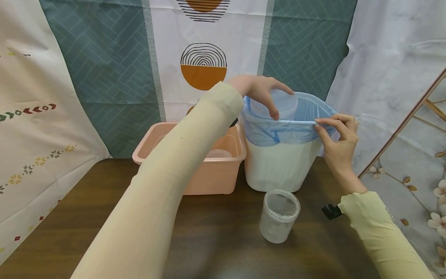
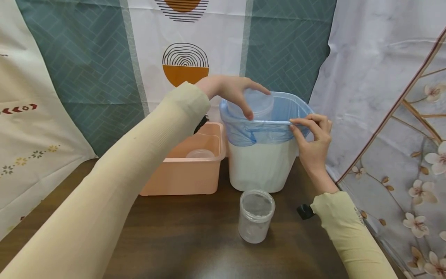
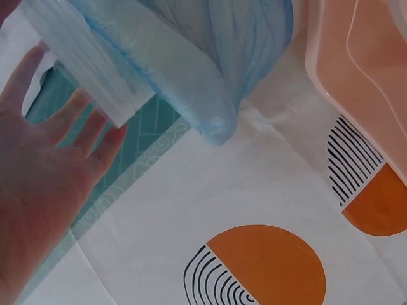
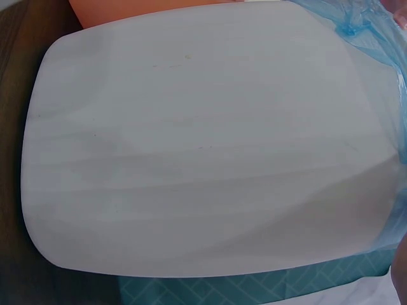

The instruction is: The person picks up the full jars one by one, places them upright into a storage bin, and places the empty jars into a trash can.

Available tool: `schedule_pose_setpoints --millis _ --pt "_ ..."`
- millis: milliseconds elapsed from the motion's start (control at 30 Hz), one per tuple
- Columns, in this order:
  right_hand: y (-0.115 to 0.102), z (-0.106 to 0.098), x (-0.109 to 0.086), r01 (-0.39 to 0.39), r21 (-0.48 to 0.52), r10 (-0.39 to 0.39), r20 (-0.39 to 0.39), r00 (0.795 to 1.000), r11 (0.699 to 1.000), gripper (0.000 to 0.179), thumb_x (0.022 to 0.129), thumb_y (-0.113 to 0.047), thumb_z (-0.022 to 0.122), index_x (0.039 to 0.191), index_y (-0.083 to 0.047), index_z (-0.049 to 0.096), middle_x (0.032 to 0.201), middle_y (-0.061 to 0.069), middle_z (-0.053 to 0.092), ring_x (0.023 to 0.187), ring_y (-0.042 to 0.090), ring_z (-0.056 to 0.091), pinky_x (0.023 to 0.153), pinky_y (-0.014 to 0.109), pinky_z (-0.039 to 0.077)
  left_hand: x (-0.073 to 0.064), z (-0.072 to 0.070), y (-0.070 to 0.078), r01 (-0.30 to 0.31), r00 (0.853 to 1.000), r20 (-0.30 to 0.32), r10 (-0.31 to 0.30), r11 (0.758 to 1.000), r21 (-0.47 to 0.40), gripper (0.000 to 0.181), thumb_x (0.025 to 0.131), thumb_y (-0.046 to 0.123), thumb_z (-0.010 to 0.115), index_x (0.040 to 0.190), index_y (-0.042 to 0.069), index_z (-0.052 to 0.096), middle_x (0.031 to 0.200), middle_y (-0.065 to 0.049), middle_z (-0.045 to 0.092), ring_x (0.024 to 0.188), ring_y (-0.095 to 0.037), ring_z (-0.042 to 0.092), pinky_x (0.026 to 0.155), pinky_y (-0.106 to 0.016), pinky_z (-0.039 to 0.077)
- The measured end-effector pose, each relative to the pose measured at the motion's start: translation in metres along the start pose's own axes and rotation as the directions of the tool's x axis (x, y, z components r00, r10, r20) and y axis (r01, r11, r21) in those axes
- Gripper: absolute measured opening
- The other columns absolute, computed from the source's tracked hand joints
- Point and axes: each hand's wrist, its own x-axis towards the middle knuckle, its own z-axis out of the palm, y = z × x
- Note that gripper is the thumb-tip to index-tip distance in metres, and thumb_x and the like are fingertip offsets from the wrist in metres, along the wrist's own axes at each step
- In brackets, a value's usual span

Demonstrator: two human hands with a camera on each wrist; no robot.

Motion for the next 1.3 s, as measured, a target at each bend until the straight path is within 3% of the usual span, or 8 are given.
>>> schedule_pose_setpoints --millis 767,1033,1200,1300 --pt "0.014 -0.004 0.001 -0.024 -0.012 0.024 0.004 1.0 1.0 0.012 0.084 0.005 0.072 0.095 0.008 0.074 0.098 -0.025 0.051 0.101 -0.002 0.044 0.098 0.022 0.028 0.002 0.001 0.002 0.019 1.0 0.012 -0.019 1.0 0.019 0.086 0.081 0.056 0.071 0.152 0.052 0.023 0.168 0.01 0.005 0.154 -0.016 0.011 0.123 -0.045 0.023" --pt "0.012 -0.001 -0.001 -0.032 0.008 0.032 0.003 0.999 0.999 0.012 0.084 0.006 0.072 0.095 0.01 0.073 0.098 -0.024 0.052 0.101 -0.002 0.044 0.098 0.022 0.028 0.003 0.004 -0.003 0.014 1.0 0.015 -0.014 1.0 -0.014 0.086 0.082 0.056 0.071 0.152 0.051 0.022 0.168 0.01 0.005 0.153 -0.018 0.014 0.122 -0.047 0.025" --pt "0.003 0.0 -0.001 -0.034 0.013 0.034 0.003 0.999 0.999 0.012 0.085 0.005 0.071 0.095 0.01 0.073 0.098 -0.024 0.052 0.102 -0.001 0.044 0.097 0.022 0.029 0.003 0.008 -0.004 -0.042 0.999 0.005 0.043 0.998 -0.053 0.091 0.085 0.051 0.07 0.156 0.048 0.013 0.168 0.009 0.004 0.155 -0.018 0.009 0.123 -0.048 0.023" --pt "-0.002 -0.001 0.0 -0.03 0.012 0.03 -0.003 1.0 0.999 0.011 0.085 0.005 0.071 0.094 0.011 0.072 0.098 -0.024 0.052 0.102 -0.001 0.044 0.097 0.021 0.03 0.001 0.015 -0.003 -0.102 0.993 -0.059 0.098 0.992 -0.068 0.093 0.087 0.045 0.069 0.157 0.045 0.007 0.168 0.01 0.002 0.156 -0.016 0.003 0.124 -0.046 0.021"
